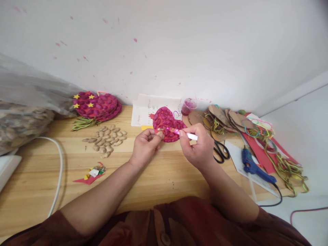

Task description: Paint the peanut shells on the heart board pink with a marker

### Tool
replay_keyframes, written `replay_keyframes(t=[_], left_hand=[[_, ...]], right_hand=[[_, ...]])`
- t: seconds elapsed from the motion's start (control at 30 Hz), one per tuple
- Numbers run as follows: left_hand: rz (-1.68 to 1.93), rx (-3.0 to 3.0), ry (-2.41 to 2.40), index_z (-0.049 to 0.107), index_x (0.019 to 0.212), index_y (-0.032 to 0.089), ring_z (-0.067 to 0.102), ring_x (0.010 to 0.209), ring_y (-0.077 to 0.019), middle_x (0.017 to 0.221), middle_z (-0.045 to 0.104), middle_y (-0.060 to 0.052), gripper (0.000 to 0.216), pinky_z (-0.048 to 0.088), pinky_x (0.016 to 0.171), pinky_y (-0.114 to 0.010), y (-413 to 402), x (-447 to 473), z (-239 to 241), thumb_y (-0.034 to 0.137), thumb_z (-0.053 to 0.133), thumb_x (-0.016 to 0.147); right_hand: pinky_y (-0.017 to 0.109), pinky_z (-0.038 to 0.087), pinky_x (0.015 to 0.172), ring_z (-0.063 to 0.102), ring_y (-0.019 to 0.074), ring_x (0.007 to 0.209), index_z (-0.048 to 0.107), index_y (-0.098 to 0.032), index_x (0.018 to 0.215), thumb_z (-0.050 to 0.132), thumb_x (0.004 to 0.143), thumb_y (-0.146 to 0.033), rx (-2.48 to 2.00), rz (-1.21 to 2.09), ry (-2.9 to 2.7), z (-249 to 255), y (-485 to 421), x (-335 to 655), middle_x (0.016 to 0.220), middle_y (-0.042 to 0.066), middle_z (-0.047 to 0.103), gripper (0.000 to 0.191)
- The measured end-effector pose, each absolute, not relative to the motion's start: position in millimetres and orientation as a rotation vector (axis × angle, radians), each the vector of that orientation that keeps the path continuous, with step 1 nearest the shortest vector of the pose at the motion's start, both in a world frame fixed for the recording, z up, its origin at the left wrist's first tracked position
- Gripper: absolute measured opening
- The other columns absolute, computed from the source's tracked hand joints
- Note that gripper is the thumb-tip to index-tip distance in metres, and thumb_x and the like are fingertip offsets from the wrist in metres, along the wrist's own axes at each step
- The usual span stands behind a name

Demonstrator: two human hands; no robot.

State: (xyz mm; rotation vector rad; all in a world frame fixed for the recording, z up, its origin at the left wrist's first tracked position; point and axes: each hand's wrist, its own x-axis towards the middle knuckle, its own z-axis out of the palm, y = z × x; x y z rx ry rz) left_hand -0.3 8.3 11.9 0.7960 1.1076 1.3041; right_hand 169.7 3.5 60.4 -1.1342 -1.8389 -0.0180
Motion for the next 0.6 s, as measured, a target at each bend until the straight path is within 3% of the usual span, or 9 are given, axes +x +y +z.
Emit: replay_keyframes(t=[0.6], left_hand=[[1.307, 0.797, 1.09, 0.063, 0.078, 0.016, 0.046, 0.045, -0.0056, 0.065, 0.062, 0.003, 0.034, 0.035, 0.044, -0.02, 9.2, -0.5, 7.5, 0.041, 0.085, 0.072]], right_hand=[[0.025, 0.05, 0.062, 0.064, 0.0118, 0.068, 0.06, -0.022, 0.095, 0.064, 0.094, -0.022, -1.074, 0.059, -1.87, 59.5, 5.3, 169.6, 0.082, -0.001, 0.068, 0.004]])
